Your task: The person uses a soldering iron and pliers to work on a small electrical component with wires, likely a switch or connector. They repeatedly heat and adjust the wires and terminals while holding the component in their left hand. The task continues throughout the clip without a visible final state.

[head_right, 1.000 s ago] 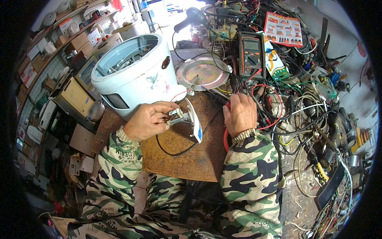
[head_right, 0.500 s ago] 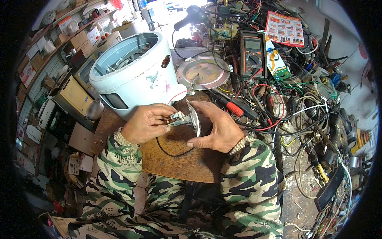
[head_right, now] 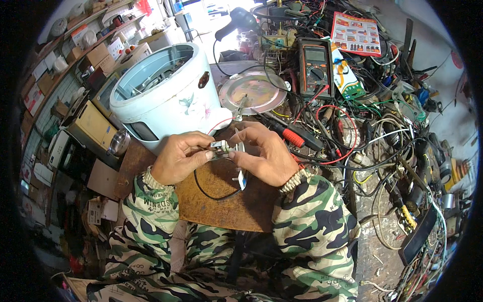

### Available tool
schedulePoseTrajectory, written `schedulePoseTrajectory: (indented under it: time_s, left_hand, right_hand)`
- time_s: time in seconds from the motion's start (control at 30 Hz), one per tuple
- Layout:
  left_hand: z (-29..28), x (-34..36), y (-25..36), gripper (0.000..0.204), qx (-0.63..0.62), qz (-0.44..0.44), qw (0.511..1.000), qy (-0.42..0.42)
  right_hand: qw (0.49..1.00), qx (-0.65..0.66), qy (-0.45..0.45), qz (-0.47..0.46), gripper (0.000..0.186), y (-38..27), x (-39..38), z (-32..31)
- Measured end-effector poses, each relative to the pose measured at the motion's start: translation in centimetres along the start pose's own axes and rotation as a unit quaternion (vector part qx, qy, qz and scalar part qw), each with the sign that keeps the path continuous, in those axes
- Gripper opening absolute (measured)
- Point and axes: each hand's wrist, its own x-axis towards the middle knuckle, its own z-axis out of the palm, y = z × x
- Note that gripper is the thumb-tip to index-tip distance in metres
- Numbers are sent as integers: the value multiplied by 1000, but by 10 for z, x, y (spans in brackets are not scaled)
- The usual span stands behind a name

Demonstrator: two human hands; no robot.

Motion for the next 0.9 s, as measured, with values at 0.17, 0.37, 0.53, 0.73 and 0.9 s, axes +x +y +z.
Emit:
schedulePoseTrajectory:
  time_s: [0.17,0.37,0.53,0.73,0.9]
  left_hand:
    - [1,-5,9,20,14,-23,999,27]
    - [11,3,10,20,-3,-11,999,43]
    - [15,7,11,21,-2,-20,999,49]
    - [17,3,10,19,37,-5,995,93]
    - [19,7,11,18,77,14,992,104]
  right_hand:
    - [998,-41,-33,-20,22,-1,14,3]
    - [1000,-8,-20,-12,18,7,18,10]
    - [999,-22,-11,-31,18,2,12,9]
    - [1000,-13,-8,-25,19,4,14,12]
    - [996,-60,13,-72,18,8,14,12]
